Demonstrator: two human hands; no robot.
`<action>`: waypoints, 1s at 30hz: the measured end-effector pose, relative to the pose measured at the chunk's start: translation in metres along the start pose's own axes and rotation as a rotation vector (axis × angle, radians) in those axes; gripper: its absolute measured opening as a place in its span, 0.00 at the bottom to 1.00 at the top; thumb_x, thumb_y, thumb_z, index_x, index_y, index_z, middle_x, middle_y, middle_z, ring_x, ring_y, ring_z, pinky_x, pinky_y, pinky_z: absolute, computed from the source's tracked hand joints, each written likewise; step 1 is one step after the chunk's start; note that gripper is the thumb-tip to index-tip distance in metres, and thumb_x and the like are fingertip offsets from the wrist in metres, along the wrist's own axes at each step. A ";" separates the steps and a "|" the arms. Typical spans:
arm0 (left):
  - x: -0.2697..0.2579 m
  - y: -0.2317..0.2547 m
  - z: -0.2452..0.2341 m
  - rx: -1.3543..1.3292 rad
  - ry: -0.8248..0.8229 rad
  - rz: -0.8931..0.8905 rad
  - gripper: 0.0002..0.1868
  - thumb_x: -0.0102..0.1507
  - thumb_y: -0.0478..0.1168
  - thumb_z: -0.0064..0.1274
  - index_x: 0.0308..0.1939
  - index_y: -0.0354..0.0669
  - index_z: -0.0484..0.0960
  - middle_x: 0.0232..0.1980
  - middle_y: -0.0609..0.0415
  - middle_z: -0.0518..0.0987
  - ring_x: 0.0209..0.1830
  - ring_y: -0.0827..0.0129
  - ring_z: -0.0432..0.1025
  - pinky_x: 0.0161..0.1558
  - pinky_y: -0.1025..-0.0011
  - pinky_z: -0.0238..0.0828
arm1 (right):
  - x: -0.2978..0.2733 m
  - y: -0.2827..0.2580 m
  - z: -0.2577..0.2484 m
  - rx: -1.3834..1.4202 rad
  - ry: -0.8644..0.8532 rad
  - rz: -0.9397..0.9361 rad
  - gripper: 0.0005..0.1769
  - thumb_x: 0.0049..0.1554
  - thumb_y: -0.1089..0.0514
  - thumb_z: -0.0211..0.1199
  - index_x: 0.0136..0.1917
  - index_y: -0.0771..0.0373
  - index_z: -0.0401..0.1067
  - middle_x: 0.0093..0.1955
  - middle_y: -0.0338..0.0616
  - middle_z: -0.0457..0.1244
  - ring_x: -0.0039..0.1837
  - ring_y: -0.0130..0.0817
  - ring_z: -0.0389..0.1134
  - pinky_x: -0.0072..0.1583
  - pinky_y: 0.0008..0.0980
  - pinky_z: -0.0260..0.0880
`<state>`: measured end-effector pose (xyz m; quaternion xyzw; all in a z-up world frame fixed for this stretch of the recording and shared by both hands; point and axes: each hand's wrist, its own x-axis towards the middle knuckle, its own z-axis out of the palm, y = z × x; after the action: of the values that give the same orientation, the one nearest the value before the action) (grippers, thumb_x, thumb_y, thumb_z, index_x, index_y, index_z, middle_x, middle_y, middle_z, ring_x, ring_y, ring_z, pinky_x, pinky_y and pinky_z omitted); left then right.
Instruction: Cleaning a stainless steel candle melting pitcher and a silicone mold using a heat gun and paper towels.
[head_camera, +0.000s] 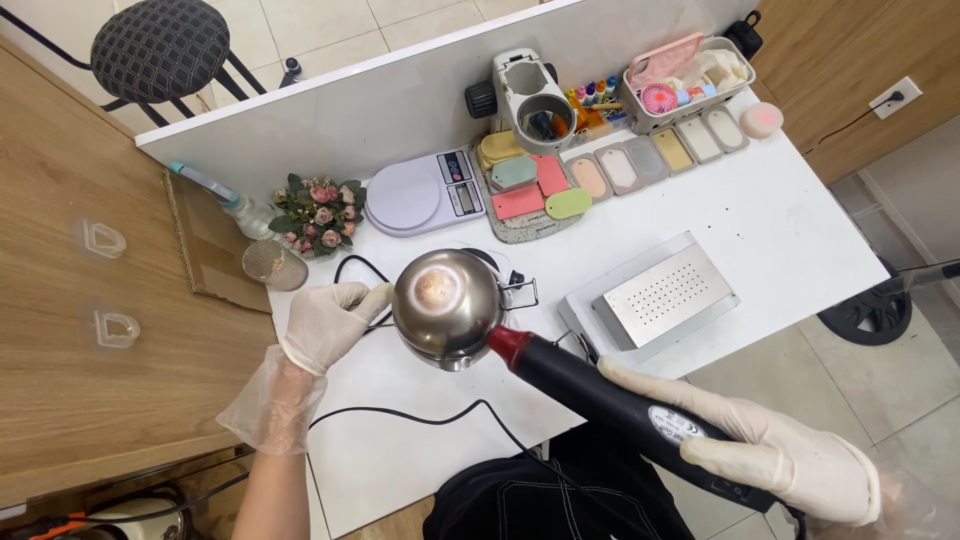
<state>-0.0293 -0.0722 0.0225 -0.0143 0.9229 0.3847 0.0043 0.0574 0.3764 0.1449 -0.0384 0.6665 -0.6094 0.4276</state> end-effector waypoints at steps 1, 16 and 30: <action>-0.001 0.000 0.001 0.000 -0.001 0.007 0.29 0.63 0.54 0.59 0.18 0.35 0.75 0.15 0.50 0.61 0.16 0.72 0.52 0.21 0.68 0.53 | -0.002 -0.001 0.000 0.027 -0.050 -0.007 0.44 0.60 0.44 0.63 0.82 0.60 0.53 0.81 0.51 0.54 0.80 0.42 0.52 0.76 0.39 0.45; -0.007 0.012 -0.002 0.046 0.133 0.040 0.26 0.63 0.54 0.59 0.18 0.39 0.79 0.16 0.50 0.69 0.13 0.67 0.60 0.21 0.67 0.57 | 0.004 -0.018 0.005 -0.162 -0.096 -0.105 0.41 0.63 0.46 0.58 0.83 0.59 0.52 0.81 0.49 0.53 0.81 0.40 0.50 0.77 0.36 0.44; -0.018 -0.008 0.003 0.298 0.447 0.370 0.29 0.63 0.50 0.64 0.12 0.43 0.72 0.15 0.48 0.68 0.13 0.58 0.63 0.19 0.63 0.56 | 0.011 -0.015 0.008 -0.096 0.018 -0.017 0.43 0.62 0.46 0.60 0.84 0.56 0.50 0.82 0.50 0.52 0.81 0.42 0.48 0.77 0.39 0.44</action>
<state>-0.0112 -0.0752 0.0154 0.0706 0.9341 0.2271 -0.2662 0.0489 0.3600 0.1530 -0.0589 0.6985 -0.5807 0.4141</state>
